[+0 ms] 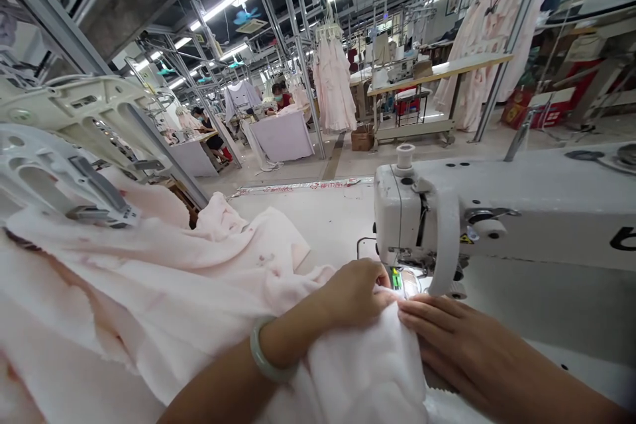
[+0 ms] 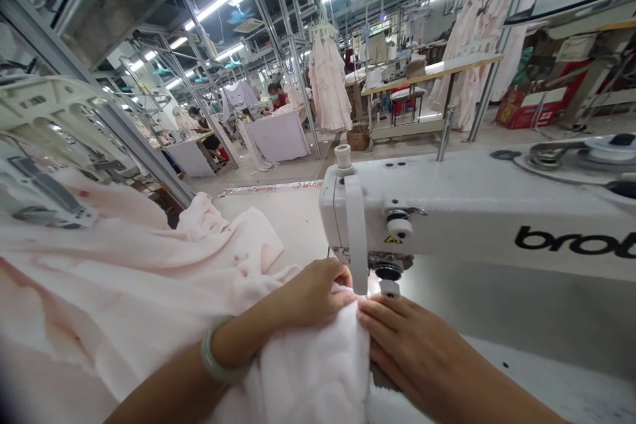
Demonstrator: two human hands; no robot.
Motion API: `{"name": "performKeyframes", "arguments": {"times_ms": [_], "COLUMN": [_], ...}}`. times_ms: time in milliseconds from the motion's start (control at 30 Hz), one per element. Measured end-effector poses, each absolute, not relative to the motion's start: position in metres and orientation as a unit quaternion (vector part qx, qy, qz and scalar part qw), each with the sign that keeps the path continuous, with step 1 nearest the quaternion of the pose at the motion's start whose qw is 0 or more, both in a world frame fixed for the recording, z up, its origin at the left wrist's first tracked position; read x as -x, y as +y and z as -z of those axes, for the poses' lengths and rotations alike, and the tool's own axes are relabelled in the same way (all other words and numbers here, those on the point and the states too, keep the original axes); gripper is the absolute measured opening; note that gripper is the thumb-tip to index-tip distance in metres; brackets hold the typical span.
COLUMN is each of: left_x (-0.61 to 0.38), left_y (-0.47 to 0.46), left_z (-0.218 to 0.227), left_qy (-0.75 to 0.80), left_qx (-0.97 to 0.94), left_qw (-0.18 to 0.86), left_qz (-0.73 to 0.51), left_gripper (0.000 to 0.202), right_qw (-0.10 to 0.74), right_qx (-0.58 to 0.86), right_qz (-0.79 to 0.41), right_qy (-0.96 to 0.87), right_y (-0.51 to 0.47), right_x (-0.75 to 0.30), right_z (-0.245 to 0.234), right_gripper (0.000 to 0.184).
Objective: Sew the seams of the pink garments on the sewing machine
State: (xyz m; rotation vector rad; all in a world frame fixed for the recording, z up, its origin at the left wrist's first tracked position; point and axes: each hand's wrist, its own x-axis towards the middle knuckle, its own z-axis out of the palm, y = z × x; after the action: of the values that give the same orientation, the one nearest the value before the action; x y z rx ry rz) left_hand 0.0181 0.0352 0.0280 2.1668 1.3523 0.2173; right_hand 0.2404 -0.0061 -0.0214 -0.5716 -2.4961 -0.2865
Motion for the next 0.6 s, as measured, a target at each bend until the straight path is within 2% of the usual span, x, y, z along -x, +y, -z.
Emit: {"name": "performKeyframes", "arguments": {"times_ms": [267,600], "left_x": [-0.025,-0.025], "left_y": [0.030,0.021], "left_z": [-0.026,-0.004], "left_qy": [0.553,0.573], "left_qx": [-0.806,-0.781], "left_qw": [0.211,0.210], "left_qz": [-0.029,-0.133], "left_gripper": [0.014,0.006], "right_qw": [0.253,0.254], "right_qx": [0.215,0.215], "right_qz": [0.089,0.108], "right_qy": [-0.939,-0.937], "right_y": [-0.007,-0.008], "right_x": [-0.238,-0.237], "right_z": [0.014,0.017], "right_gripper": [0.036,0.035]}}
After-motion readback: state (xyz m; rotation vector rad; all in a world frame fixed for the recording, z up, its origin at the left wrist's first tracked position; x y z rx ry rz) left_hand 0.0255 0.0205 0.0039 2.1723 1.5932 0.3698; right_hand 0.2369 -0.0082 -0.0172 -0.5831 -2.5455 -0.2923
